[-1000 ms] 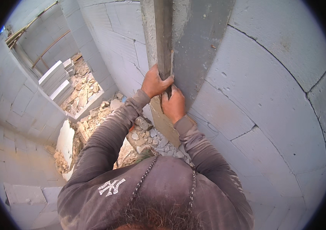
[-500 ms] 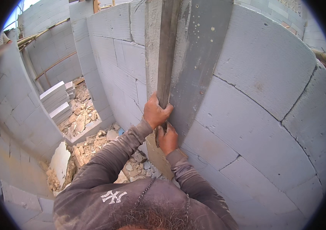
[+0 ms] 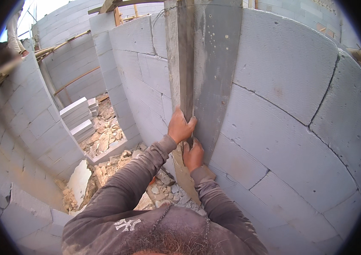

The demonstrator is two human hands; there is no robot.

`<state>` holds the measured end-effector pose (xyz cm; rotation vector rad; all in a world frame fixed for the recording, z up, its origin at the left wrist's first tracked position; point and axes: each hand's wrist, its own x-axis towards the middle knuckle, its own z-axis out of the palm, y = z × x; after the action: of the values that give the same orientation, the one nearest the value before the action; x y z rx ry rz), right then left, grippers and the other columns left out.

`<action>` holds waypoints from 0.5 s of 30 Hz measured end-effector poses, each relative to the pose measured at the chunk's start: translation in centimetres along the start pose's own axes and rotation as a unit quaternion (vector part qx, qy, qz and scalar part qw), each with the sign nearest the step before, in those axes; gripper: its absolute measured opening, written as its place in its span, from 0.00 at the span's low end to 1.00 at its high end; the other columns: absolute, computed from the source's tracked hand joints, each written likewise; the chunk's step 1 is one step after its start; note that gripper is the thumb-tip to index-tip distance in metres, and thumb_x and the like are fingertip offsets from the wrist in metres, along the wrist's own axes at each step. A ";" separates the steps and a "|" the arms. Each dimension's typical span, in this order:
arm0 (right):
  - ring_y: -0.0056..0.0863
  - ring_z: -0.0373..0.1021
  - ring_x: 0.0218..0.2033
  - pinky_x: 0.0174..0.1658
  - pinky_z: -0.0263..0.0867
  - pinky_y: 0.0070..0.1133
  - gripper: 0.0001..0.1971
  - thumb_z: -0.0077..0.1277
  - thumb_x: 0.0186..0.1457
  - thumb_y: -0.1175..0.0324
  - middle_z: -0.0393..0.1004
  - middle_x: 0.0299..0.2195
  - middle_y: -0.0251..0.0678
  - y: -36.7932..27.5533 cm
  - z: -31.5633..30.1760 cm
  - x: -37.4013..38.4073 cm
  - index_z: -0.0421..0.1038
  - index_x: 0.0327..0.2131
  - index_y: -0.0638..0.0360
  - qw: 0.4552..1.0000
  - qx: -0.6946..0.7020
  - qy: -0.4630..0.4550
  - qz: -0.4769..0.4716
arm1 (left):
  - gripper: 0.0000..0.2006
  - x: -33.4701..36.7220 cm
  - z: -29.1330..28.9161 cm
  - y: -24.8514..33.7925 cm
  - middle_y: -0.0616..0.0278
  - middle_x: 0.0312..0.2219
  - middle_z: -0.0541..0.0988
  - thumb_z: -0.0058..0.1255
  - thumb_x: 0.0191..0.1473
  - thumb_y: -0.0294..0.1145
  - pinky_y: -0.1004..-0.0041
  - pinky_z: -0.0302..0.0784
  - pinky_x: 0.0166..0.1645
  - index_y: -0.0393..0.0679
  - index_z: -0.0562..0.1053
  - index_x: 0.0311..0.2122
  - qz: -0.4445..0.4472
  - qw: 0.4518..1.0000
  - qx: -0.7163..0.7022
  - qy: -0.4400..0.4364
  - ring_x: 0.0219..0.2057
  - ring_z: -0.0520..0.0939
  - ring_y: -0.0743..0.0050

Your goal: The person installs a wooden guide rail against a concrete block wall by hammering nails through it, then holds a smaller wooden piece against the guide to check alignment.

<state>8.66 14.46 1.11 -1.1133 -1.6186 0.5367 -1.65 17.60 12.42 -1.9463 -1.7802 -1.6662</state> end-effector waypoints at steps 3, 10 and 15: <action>0.52 0.77 0.46 0.51 0.71 0.39 0.25 0.58 0.57 0.68 0.78 0.45 0.58 -0.6 -0.5 -1.4 0.71 0.55 0.73 1.000 0.016 -0.003 0.000 | 0.29 0.0 0.0 -0.4 0.28 0.41 0.77 0.58 0.52 0.36 0.51 0.76 0.52 0.24 0.63 0.51 0.018 1.000 -0.004 0.002 0.45 0.79 0.27; 0.40 0.80 0.42 0.47 0.74 0.30 0.26 0.60 0.60 0.61 0.80 0.42 0.54 -2.4 -4.7 -10.3 0.72 0.55 0.72 0.960 0.142 -0.228 0.080 | 0.44 -0.5 -1.4 1.5 0.21 0.54 0.69 0.61 0.52 0.41 0.56 0.68 0.64 0.16 0.54 0.61 -0.015 0.996 -0.071 -0.054 0.58 0.73 0.30; 0.28 0.78 0.43 0.45 0.73 0.25 0.26 0.61 0.62 0.59 0.81 0.43 0.50 3.4 -7.1 -15.7 0.73 0.54 0.73 0.887 0.096 -0.430 0.137 | 0.48 -1.1 0.0 0.2 0.26 0.61 0.62 0.63 0.52 0.40 0.58 0.62 0.69 0.19 0.49 0.65 -0.017 0.997 -0.069 -0.037 0.64 0.65 0.36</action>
<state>16.79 1.19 -6.99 -1.0093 -2.0820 1.5077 -1.28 16.80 11.81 -2.0691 -1.7776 -1.7968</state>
